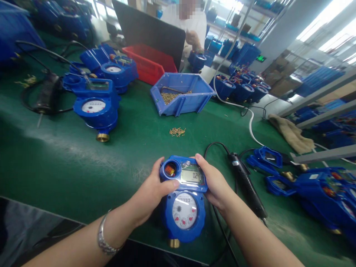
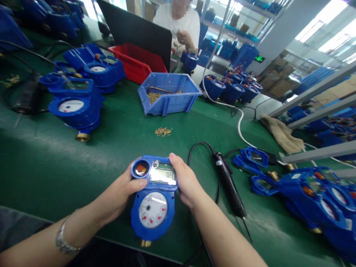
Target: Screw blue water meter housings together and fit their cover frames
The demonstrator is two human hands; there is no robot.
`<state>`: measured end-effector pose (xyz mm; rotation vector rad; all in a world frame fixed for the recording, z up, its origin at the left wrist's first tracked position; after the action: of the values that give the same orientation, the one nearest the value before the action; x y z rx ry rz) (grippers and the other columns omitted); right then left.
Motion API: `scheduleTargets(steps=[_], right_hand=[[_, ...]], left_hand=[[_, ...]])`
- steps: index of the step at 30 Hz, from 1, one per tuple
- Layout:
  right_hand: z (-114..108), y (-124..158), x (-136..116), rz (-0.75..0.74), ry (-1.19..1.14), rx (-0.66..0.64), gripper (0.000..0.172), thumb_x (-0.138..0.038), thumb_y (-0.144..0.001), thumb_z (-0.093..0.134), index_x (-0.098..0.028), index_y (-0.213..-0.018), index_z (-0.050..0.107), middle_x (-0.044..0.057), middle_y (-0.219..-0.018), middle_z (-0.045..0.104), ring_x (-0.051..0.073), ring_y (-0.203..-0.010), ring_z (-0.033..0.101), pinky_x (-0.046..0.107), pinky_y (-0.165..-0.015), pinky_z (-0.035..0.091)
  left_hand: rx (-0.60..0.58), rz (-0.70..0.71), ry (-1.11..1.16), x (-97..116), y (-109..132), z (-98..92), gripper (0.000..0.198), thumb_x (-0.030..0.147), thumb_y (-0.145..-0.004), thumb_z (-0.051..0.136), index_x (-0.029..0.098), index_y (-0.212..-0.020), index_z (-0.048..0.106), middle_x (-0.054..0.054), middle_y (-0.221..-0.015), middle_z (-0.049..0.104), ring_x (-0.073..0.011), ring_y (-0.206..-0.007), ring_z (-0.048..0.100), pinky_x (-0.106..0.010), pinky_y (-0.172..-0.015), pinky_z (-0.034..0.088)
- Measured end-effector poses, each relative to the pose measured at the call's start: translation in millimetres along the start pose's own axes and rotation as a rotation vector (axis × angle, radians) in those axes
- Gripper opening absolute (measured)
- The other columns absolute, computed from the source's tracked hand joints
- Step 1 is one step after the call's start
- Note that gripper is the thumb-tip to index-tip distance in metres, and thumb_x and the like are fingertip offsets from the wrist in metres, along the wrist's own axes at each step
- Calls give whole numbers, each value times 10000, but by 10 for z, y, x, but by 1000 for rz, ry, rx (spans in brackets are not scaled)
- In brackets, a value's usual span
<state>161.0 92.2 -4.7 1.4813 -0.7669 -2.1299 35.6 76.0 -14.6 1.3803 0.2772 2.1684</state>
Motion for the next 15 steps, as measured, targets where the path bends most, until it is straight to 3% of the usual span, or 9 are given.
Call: scheduleTargets(steps=[3, 9, 15], right_hand=[[-39, -16, -7, -15, 28, 4, 206, -377, -807, 593, -173, -789, 572, 4, -694, 676, 139, -612, 635, 242, -646, 504], [-90, -74, 1, -57, 66, 40, 234, -389, -734, 639, -170, -724, 556, -16, -571, 627, 133, -491, 579, 251, -550, 474], [-23, -73, -39, -188, 120, 11, 321, -477, -699, 632, -170, -701, 537, -1, -588, 613, 144, -541, 574, 250, -534, 449]], left_hand=[[15, -47, 11, -42, 4, 6, 907, 281, -652, 689, 170, -1375, 153, -158, -1292, 489, -307, -1156, 487, -443, -1010, 335], [27, -23, 46, -14, -18, 7, 755, 248, -633, 681, 169, -1289, 314, -132, -1194, 558, -291, -1079, 535, -422, -955, 385], [-87, 30, 20, 85, -46, 17, 650, 263, -610, 708, 135, -1187, 437, -128, -1123, 602, -289, -1037, 557, -410, -921, 411]])
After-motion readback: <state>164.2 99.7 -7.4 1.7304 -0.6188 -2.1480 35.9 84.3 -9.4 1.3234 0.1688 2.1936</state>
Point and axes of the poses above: each hand's wrist, its own y-axis away from the middle knuckle, its own z-axis out of the palm, x = y × z, the point moved 8 cm from there along -y, towards the middle knuckle
